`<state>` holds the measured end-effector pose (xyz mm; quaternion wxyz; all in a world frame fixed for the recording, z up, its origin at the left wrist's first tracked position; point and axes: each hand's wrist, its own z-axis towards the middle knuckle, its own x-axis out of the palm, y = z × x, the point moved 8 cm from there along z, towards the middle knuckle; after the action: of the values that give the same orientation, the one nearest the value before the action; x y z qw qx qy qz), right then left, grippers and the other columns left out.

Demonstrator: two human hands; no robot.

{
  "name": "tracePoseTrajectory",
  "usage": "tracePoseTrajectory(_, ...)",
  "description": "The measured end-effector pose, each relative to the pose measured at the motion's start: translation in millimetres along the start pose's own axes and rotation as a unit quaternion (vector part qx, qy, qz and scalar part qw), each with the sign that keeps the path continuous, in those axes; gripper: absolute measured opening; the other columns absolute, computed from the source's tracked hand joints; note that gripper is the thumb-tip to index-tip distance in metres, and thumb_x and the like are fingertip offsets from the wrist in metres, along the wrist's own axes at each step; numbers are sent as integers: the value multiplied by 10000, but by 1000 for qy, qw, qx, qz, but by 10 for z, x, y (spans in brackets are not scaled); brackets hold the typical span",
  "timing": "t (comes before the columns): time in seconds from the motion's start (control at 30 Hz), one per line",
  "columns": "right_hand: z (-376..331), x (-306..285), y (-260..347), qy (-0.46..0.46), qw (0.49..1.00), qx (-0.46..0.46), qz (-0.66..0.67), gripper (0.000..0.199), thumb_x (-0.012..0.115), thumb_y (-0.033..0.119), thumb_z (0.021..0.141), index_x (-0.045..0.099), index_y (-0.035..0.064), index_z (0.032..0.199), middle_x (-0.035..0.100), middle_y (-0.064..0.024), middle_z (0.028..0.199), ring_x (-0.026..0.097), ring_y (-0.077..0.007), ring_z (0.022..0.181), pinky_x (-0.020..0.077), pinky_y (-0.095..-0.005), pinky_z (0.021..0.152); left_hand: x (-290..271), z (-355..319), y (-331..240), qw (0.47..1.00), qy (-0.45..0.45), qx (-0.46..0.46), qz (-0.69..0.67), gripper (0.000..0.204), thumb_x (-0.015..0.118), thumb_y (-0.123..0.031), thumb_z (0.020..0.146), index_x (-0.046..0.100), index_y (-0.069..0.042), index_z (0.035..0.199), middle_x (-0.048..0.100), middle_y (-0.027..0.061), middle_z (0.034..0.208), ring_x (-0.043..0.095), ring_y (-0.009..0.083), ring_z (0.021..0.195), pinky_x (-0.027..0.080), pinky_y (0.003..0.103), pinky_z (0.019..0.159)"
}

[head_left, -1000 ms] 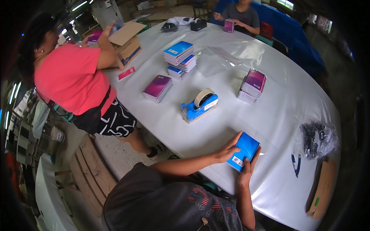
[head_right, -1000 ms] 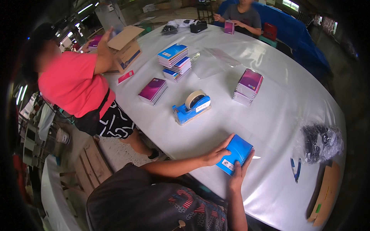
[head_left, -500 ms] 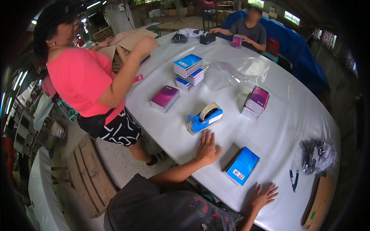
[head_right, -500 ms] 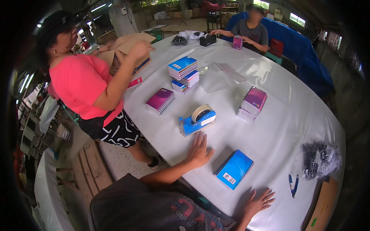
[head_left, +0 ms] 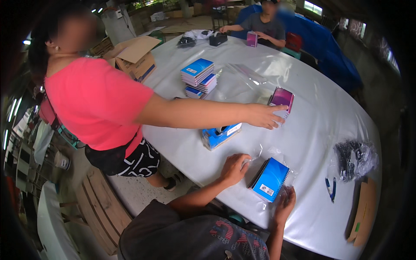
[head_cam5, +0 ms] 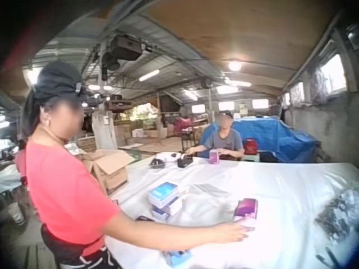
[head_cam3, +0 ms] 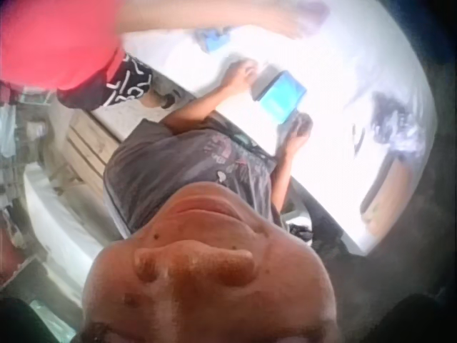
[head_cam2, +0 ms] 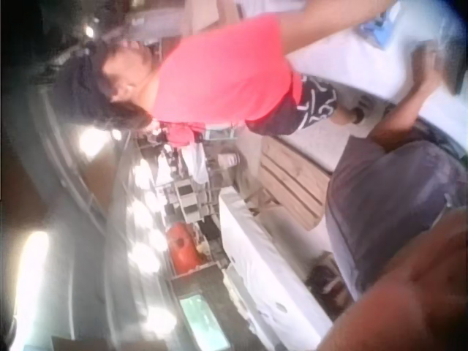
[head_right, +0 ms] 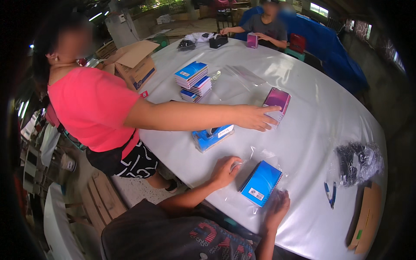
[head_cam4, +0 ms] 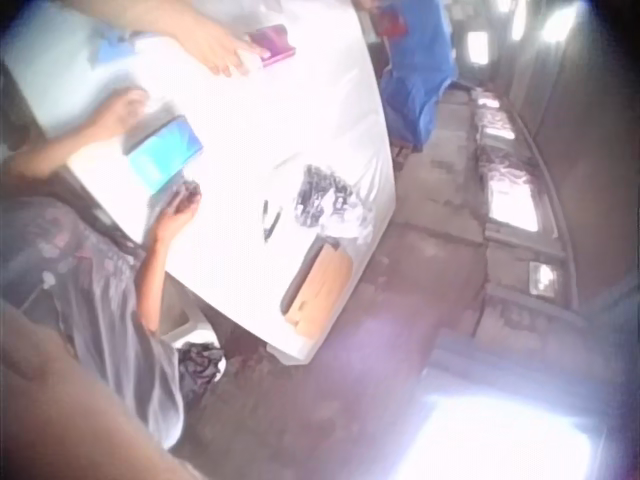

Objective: The person places stacks of small notebooks into plastic bags by hand and seals the bags with adhesive tape using a blue tape dispenser.

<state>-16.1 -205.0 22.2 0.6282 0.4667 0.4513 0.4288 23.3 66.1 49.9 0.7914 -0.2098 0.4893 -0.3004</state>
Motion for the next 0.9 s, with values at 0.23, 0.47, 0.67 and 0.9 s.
tracePoseTrajectory(0.23,15,-263,332,-93,970,73,214,640,642,155,853,299,94,1389,520,-107,1160,576,-144,807,438,-240,616,-38,85,276,925,-52,-143,-348,524,677,-98,823,398,-53,1264,613,47,816,506,66,623,433,212,585)
tracePoseTrajectory(0.47,5,-252,303,-39,942,173,283,681,695,225,810,345,26,1360,602,-95,1062,552,-100,716,428,-203,575,-2,219,278,859,11,-210,-466,626,680,-114,818,343,-48,1342,604,51,865,545,77,646,433,208,549)
tracePoseTrajectory(0.67,117,-188,198,92,963,217,127,210,670,211,842,644,21,929,614,-15,748,499,-56,563,370,-189,495,-109,89,547,808,101,-304,-494,551,603,-182,889,351,-60,1363,598,68,925,528,92,753,427,240,636)
tracePoseTrajectory(0.9,183,-411,393,136,976,171,29,295,671,272,850,611,36,683,586,1,648,524,-69,609,408,-234,577,-211,97,234,822,366,-283,-333,186,598,-217,893,601,-31,882,594,31,725,502,67,643,376,209,565)
